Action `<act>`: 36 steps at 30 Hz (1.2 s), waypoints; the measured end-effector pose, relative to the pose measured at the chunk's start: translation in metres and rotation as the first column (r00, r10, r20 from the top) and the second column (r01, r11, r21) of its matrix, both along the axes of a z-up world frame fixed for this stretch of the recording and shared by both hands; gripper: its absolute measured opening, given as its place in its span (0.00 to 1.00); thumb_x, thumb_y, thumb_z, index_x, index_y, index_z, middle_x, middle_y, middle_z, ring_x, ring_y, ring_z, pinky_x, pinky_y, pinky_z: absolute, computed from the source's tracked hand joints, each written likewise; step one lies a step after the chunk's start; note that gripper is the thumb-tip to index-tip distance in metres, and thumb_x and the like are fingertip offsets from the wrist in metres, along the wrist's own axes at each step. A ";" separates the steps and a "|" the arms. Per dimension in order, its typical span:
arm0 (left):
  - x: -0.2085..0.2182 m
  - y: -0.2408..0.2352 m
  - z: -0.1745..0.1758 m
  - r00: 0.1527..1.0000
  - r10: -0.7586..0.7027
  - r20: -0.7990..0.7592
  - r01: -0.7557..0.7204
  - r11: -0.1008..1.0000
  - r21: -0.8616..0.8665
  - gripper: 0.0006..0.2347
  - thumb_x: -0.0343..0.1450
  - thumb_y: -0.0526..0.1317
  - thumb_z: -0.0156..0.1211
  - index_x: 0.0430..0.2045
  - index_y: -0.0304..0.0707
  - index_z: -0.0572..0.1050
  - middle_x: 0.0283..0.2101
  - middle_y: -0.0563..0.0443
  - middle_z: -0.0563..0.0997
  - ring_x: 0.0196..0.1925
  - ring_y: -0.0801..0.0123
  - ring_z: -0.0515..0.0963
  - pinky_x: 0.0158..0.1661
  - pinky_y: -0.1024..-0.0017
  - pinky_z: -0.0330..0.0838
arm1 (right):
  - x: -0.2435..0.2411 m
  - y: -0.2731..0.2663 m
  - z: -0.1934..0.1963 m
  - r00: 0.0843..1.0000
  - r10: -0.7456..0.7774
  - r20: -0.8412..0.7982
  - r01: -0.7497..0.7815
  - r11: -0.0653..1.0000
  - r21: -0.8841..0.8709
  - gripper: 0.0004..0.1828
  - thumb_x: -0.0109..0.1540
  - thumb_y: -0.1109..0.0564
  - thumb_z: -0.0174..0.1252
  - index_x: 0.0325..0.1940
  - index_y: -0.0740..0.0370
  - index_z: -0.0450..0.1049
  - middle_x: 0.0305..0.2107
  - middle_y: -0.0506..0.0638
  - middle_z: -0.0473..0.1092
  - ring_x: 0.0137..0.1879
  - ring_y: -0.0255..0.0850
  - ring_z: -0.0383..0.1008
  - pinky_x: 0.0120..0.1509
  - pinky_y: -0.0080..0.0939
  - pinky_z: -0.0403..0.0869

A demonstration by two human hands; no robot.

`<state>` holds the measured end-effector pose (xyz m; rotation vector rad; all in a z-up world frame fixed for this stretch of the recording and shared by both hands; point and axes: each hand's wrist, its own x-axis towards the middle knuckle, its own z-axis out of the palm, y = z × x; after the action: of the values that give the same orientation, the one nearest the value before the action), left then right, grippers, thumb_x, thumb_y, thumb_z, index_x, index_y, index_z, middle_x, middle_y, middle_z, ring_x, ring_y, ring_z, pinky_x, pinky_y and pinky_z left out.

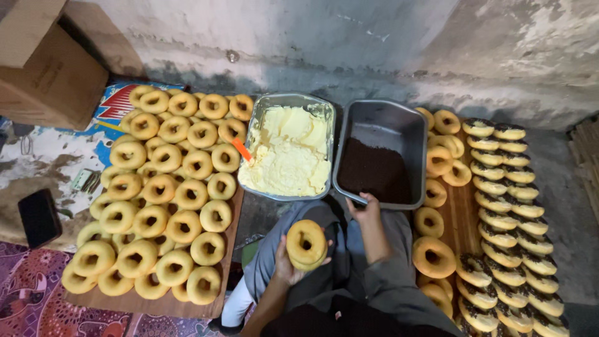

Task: The person repeatedly picks up plain donuts, splits them open, fills the center with a cream-like substance from a metal container, and then dips the top into a dark crumb mixture before placing them on a wooden board.

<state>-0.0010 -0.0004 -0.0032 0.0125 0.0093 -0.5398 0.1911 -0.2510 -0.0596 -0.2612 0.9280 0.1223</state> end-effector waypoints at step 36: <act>0.065 0.070 -0.015 0.820 0.539 -0.191 -0.395 0.775 0.493 0.28 0.76 0.60 0.38 0.56 0.33 0.71 0.51 0.42 0.80 0.52 0.55 0.81 0.52 0.55 0.76 | -0.028 0.165 0.115 0.087 0.914 -0.397 0.697 -0.340 -0.631 0.24 0.54 0.54 0.68 0.55 0.52 0.75 0.52 0.52 0.74 0.60 0.51 0.71 0.61 0.59 0.66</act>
<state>0.0642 0.0699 -0.0180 0.3541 0.4495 -0.0100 0.1633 -0.0860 0.0557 -2.3321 -1.1776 -0.1235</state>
